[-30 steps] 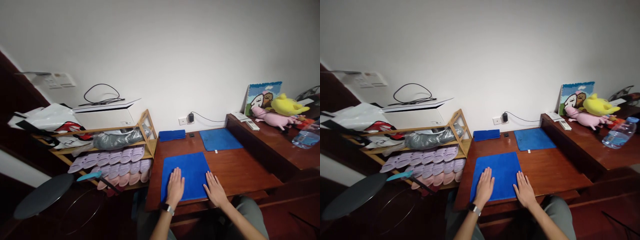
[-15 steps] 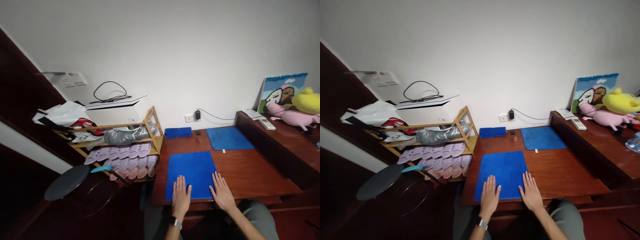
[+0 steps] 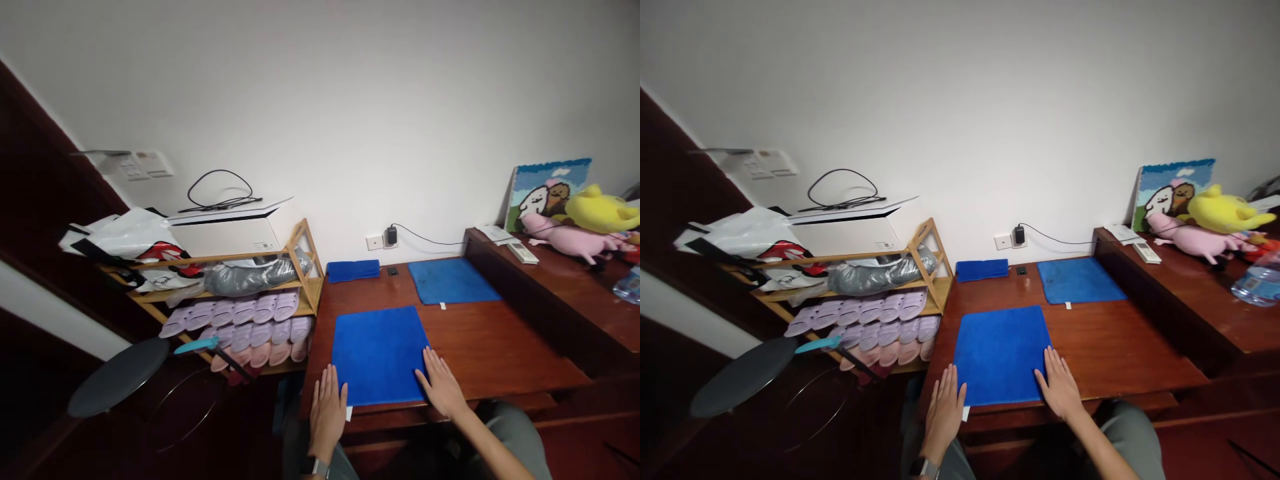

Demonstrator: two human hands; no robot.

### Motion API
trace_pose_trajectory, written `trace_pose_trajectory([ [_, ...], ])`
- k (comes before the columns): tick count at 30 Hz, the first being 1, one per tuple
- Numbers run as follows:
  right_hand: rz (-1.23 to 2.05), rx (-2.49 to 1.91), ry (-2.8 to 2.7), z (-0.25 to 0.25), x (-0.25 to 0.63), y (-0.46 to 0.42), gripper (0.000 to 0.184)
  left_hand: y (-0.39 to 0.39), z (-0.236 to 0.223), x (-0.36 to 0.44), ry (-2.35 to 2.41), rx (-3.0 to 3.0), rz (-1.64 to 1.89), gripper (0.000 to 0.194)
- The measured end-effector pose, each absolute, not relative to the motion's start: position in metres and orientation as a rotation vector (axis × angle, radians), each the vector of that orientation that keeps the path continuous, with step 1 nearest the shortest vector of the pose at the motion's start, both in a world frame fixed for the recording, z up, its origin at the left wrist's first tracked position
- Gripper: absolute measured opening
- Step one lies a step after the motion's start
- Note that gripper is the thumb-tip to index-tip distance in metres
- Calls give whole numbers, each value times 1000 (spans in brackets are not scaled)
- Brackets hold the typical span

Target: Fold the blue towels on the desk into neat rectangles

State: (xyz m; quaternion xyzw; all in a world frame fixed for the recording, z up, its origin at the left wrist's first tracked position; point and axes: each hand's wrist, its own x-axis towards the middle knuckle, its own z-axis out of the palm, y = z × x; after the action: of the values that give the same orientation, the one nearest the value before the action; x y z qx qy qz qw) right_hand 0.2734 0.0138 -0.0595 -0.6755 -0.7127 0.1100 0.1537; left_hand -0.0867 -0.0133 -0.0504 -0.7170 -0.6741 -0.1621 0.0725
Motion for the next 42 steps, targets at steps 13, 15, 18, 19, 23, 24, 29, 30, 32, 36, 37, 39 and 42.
trace_pose_trajectory([
  [13, 236, -1952, -2041, -57, 273, 26, 79, 4, -50, -93, -1985, -2129, -486, 65],
  [15, 238, -1964, -2036, -55, 273, 26, 78, 19, -28, -77, -1940, -2162, -529, 64],
  [18, 238, -1976, -2028, -52, 272, 26, 76, 50, 8, -27, -1816, -2351, -568, 62],
  [19, 241, -1979, -2031, -50, 272, 26, 76, 61, 17, -5, -1761, -2442, -560, 61],
  [23, 275, -2000, -2057, -49, 272, 26, 78, 96, 23, 78, -1570, -2765, -432, 61],
  [24, 280, -2005, -2059, -49, 273, 26, 79, 101, 18, 92, -1527, -2823, -398, 61],
  [29, 326, -2031, -2088, -48, 277, 28, 77, 107, -9, 117, -1432, -2913, -375, 61],
  [30, 338, -2037, -2091, -44, 278, 32, 76, 106, -11, 116, -1428, -2917, -379, 61],
  [32, 336, -2030, -2088, -32, 280, 43, 75, 106, -11, 114, -1427, -2934, -374, 62],
  [36, 302, -1963, -2114, -4, 278, 85, 72, 107, -5, 114, -1417, -2955, -341, 63],
  [37, 311, -1964, -2127, 0, 276, 98, 72, 107, -5, 115, -1417, -2956, -339, 63],
  [39, 351, -1990, -2152, 4, 273, 122, 73, 107, -7, 116, -1426, -2953, -341, 64],
  [42, 404, -2038, -2153, -3, 271, 146, 72, 108, -13, 116, -1434, -2931, -344, 63],
])
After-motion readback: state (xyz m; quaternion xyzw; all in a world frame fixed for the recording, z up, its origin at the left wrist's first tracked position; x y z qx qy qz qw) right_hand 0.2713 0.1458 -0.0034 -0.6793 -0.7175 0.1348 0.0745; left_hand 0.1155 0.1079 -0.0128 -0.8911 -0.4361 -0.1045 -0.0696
